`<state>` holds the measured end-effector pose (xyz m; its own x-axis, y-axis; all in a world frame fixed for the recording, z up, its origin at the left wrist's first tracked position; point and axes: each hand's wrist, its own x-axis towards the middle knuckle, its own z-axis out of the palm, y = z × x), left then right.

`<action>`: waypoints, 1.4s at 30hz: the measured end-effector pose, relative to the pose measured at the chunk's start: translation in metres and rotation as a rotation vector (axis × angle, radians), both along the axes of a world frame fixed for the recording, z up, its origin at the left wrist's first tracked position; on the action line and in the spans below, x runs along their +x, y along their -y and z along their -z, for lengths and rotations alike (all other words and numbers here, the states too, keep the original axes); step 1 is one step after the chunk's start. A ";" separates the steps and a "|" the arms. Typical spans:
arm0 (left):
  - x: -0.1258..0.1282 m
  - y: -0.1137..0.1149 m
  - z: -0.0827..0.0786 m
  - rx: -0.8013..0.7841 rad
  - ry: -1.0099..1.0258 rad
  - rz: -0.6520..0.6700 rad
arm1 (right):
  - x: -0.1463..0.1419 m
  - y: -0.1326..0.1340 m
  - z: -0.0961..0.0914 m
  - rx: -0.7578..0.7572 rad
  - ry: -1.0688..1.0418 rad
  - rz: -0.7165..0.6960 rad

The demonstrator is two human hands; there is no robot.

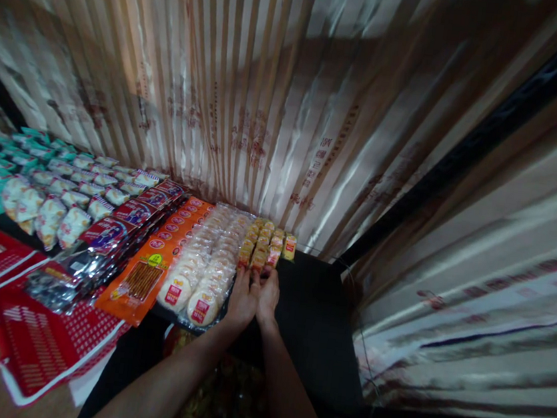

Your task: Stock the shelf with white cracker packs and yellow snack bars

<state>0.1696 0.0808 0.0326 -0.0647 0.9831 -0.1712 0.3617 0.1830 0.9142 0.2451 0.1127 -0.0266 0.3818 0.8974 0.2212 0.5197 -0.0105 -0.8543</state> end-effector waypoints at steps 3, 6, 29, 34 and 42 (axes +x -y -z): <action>0.000 0.000 -0.001 0.003 0.001 -0.006 | 0.000 -0.001 0.000 0.007 0.011 -0.005; 0.002 -0.001 0.002 0.008 -0.021 0.000 | 0.000 -0.002 0.000 -0.007 0.024 -0.002; 0.006 -0.001 0.026 0.146 -0.201 0.147 | 0.004 0.000 0.003 -0.042 0.072 0.028; 0.007 -0.002 0.029 0.099 -0.205 0.111 | 0.002 0.000 0.003 -0.071 0.077 0.021; 0.010 -0.001 0.034 0.102 -0.205 0.093 | 0.004 0.003 0.002 -0.007 0.013 -0.012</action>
<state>0.1792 0.0822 -0.0017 0.0042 0.9980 -0.0630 0.5526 0.0501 0.8320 0.2492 0.1092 -0.0290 0.3677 0.9036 0.2199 0.5309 -0.0099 -0.8474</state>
